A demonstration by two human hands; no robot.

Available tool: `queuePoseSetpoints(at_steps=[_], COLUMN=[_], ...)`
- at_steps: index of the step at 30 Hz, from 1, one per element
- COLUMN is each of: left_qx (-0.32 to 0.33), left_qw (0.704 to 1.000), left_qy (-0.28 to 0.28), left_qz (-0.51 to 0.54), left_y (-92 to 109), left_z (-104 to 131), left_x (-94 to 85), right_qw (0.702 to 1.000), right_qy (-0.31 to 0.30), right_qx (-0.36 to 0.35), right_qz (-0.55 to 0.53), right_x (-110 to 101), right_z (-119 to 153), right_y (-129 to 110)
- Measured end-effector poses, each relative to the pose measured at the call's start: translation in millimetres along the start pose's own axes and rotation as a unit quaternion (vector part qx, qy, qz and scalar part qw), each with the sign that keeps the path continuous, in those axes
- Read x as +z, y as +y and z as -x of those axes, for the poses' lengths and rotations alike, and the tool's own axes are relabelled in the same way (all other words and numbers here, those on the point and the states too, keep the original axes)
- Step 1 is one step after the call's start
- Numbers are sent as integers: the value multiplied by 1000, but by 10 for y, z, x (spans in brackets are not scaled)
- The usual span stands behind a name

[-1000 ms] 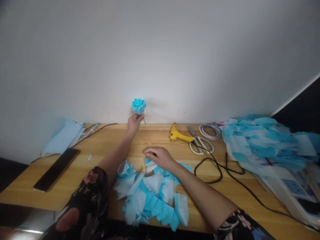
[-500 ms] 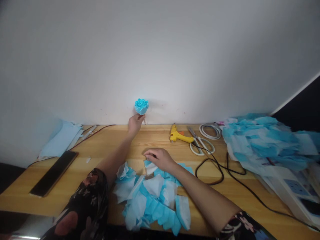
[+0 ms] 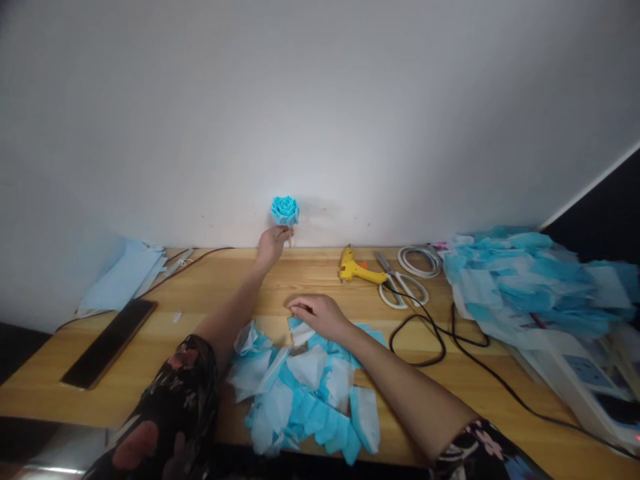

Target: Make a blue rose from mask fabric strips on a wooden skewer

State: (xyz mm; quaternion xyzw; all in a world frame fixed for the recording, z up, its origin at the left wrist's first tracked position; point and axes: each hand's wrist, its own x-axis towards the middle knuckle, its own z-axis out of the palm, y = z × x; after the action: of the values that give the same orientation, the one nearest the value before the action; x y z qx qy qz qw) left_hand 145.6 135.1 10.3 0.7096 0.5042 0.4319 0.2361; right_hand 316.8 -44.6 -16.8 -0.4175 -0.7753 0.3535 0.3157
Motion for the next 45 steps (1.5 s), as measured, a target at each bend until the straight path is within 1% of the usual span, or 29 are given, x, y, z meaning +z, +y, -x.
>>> queuePoseSetpoints(at_steps=[7,17,25,31,37,40,43,45], left_qx=[-4,-8,17,18,14,10,8,18], left_qw=[1000,1000,997,995,996,996,989,979], left_qy=[-1,12,43,61,70,86,126,164], left_qz=[10,-26,-68,-73,-49,-6,75,123], left_y=[-5,-22,12,7,-39,-70,-90,-85], left_z=[-5,-9,76,85,90,115,116,86], left_x=[-19,-35,-17,-36,-12,-3,-30,-70], right_qw=[1000,1000,1000,1000,1000,1000,1000,1000], right_qy=[0,5,3,0,-1,1,-2,3], right_qx=[0,-6,-10,-6,-4,-6,-4,3], right_qz=[2,10,5,-1,-2,-8,-19,-31], right_x=[12,14,6,1,-6,9,-4,-67], right_z=[5,2,8,3,-2,-6,-3,0], right_y=[27,27,24,5,-3,13,0,-53])
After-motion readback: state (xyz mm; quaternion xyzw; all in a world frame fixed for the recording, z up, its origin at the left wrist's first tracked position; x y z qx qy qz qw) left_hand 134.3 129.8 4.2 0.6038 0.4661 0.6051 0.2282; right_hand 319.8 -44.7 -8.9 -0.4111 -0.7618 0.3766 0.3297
